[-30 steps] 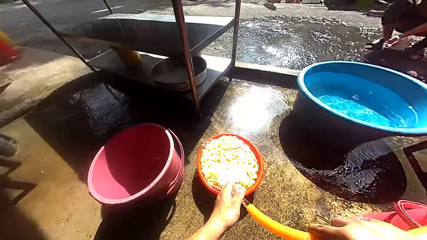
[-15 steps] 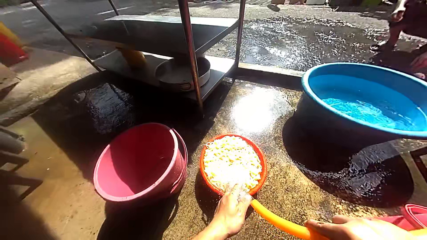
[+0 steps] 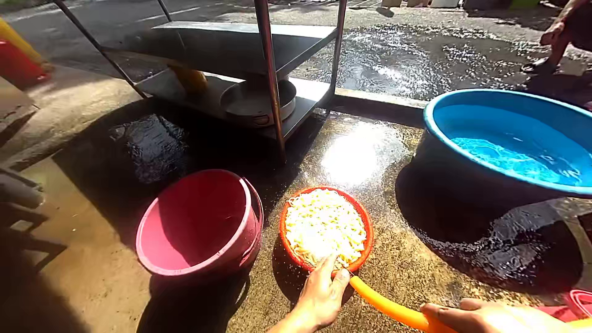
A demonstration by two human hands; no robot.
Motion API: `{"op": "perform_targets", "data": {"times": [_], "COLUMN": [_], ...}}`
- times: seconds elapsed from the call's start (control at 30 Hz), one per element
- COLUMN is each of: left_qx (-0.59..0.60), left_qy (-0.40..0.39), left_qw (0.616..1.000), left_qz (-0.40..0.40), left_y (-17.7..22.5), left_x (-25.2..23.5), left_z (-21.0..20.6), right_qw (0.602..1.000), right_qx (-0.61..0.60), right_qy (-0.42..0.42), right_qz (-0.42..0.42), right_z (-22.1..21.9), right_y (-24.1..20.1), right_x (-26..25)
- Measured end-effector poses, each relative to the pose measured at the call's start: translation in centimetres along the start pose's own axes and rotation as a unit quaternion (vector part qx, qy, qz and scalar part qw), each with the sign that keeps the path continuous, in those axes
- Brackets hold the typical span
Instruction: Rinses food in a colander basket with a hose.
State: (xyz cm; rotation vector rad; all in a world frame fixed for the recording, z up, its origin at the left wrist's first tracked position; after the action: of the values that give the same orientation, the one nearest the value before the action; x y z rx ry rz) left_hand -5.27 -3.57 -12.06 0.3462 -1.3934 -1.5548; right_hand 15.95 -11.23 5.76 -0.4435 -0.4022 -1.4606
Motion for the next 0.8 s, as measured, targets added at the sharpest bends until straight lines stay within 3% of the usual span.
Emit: {"op": "perform_targets", "data": {"times": [0.8], "left_qx": [0.02], "left_qy": [-0.013], "left_qw": [0.996], "left_qz": [-0.087], "left_y": [0.13], "left_x": [0.44], "left_z": [-0.16], "right_qw": [1.0], "right_qx": [-0.008], "right_qy": [0.005], "right_qz": [0.002], "right_z": [0.1], "right_y": [-0.26], "right_x": [-0.57]}}
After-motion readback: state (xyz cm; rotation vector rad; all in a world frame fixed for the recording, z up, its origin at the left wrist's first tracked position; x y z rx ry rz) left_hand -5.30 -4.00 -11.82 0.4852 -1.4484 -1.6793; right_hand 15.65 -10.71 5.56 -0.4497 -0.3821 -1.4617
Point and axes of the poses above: each hand's wrist, its own x-axis away from the middle knuckle, its own z-axis out of the back of the hand, y = z × x, the point moved 2 cm from there along -x, towards the middle knuckle, and after that the axes turned 1 degree about -y, right-handed, at the moved point
